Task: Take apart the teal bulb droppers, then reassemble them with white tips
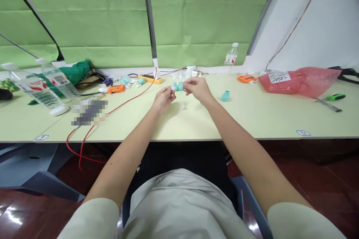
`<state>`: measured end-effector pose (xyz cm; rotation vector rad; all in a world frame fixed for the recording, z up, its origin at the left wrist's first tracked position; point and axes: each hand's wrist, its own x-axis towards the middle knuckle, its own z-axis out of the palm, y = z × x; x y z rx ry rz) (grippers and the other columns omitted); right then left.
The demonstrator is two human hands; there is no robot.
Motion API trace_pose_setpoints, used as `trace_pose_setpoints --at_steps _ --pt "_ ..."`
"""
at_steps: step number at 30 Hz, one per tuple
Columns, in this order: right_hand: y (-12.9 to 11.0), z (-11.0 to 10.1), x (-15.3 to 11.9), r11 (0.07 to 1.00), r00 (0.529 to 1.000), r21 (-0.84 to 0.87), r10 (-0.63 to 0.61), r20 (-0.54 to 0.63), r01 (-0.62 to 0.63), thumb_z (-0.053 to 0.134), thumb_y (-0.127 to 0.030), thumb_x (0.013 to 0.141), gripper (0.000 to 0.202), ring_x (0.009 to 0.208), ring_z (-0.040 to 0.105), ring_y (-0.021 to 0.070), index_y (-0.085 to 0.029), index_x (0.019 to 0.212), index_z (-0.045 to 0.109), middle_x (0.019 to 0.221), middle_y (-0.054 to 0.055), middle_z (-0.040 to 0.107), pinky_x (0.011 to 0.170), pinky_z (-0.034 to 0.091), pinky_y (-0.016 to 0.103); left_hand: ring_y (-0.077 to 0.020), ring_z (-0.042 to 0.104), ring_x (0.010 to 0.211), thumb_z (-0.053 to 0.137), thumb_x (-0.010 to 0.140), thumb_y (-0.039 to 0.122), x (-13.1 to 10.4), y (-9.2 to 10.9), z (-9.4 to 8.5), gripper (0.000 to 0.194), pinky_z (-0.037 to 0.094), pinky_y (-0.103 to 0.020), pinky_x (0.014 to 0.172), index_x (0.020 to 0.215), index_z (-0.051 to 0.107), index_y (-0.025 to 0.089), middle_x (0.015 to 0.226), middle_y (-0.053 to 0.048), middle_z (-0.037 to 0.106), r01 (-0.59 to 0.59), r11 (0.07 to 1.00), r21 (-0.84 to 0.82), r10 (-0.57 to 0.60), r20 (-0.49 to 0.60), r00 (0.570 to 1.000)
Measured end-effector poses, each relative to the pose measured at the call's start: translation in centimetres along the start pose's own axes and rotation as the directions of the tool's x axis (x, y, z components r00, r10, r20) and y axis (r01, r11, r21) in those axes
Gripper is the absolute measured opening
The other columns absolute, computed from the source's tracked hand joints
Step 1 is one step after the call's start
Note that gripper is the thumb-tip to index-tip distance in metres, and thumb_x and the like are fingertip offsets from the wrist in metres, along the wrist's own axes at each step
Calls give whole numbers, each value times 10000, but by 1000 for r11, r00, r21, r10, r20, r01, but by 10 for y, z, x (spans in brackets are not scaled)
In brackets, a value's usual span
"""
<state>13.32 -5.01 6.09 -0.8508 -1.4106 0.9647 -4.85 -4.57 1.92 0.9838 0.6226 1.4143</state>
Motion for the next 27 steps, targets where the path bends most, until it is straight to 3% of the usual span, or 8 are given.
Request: trace_pose_setpoints --at_steps 4,9,17,27 --pt "17 9 -3 996 1000 90 6 -29 -3 903 -264 718 230 586 623 125 -174 734 692 658 9 691 516 583 250 -62 576 621 777 907 181 -6 -6 7 79 508 -229 700 930 716 137 761 -5 641 -1 1000 24 1 3 1000" --pt "32 3 -7 998 999 62 -32 28 31 936 -302 673 275 563 623 128 -172 739 703 625 7 688 507 569 254 -82 626 670 837 860 200 -6 -9 7 154 519 -240 718 956 734 138 782 -21 685 -31 998 55 28 61 998" --pt "22 0 -16 997 992 39 -72 102 68 968 -383 630 358 559 621 135 -176 719 690 629 28 697 498 545 259 -103 625 622 951 739 299 -2 -11 1 333 507 -262 672 888 694 148 745 -23 708 -119 988 94 100 187 977" --pt "21 -6 -16 999 989 12 -38 140 37 1006 -390 560 395 554 621 141 -168 669 698 599 37 687 460 506 247 -99 638 634 998 668 311 1 -10 -2 366 508 -252 661 889 758 145 755 -26 728 -128 983 128 97 226 969"
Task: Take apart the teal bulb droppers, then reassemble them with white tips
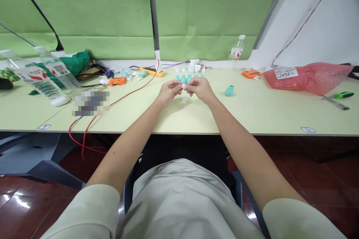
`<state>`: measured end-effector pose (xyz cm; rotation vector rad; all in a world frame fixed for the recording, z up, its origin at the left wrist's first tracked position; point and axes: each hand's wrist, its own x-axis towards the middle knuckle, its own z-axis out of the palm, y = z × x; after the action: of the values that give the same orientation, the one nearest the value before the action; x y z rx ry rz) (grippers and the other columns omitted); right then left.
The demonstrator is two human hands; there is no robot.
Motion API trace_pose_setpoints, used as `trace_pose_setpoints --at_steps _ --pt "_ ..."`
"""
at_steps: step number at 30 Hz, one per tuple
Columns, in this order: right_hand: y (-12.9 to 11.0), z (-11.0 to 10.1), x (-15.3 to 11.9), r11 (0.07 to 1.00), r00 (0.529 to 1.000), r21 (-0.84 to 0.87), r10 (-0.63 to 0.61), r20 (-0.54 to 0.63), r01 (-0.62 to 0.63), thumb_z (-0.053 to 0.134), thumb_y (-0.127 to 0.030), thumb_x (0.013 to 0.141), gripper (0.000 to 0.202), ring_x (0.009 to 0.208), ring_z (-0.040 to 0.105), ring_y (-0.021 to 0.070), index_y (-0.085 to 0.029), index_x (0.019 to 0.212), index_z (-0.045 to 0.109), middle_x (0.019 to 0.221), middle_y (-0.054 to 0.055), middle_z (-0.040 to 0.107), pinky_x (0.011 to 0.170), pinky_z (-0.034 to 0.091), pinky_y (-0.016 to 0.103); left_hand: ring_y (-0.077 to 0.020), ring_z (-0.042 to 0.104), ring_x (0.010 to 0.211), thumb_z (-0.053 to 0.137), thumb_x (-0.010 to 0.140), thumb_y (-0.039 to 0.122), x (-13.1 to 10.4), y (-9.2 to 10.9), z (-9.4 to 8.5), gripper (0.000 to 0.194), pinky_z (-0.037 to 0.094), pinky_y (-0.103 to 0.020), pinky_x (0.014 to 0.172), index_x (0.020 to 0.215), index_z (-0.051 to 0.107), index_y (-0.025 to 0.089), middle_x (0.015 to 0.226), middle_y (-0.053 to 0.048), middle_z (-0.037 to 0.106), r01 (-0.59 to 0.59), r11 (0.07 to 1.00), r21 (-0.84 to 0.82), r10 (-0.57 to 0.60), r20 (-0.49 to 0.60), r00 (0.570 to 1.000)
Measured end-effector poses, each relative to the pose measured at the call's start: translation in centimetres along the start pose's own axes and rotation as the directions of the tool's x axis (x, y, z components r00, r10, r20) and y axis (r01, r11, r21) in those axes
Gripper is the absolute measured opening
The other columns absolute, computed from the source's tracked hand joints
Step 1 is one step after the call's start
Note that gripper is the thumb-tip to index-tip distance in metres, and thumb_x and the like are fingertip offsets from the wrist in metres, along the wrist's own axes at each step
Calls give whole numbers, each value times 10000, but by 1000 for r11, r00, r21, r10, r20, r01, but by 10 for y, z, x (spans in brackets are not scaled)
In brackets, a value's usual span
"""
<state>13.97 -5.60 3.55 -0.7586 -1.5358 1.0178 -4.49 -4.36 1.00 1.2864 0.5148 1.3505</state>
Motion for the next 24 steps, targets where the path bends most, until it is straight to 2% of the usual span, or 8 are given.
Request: trace_pose_setpoints --at_steps 6,9,12,15,17,24 --pt "-2 -5 -2 993 992 48 102 68 -106 1025 -422 537 450 572 632 139 -149 692 702 702 79 744 456 501 243 -105 647 629 1015 646 343 0 -1 -4 416 524 -258 668 909 766 136 741 -23 717 45 999 11 -45 35 998" --pt "-3 -7 -2 985 984 56 156 91 -161 1040 -422 522 483 559 617 128 -154 705 682 679 54 721 454 499 240 -102 652 649 1016 647 337 -2 0 -3 416 527 -254 674 906 766 128 769 -30 722 66 998 -1 -66 50 997" --pt "-4 -8 -2 977 977 80 188 97 -196 1052 -380 520 508 570 624 132 -168 802 686 654 11 685 461 505 241 -106 658 665 1026 625 361 -4 3 -2 450 536 -259 689 920 778 128 798 -39 735 77 997 -9 -76 73 994" --pt "-4 -9 -3 969 968 122 196 157 -216 1050 -386 542 533 610 642 139 -173 894 711 690 5 692 478 515 243 -103 657 674 1019 644 359 -6 5 0 429 539 -260 702 919 779 133 818 -44 744 75 997 -1 -75 95 993" --pt "-4 -9 -4 964 962 143 196 190 -224 1048 -402 552 525 626 644 140 -179 882 706 691 4 691 485 514 241 -101 655 672 1007 670 343 -7 7 1 396 537 -259 699 908 772 132 825 -48 743 74 997 6 -74 99 992" --pt "-4 -7 -6 954 961 190 195 195 -232 1056 -381 540 536 602 617 125 -190 759 606 646 -16 666 465 458 215 -97 645 643 1002 680 339 -9 9 5 378 532 -251 687 882 758 134 778 -35 731 79 997 15 -80 76 994"
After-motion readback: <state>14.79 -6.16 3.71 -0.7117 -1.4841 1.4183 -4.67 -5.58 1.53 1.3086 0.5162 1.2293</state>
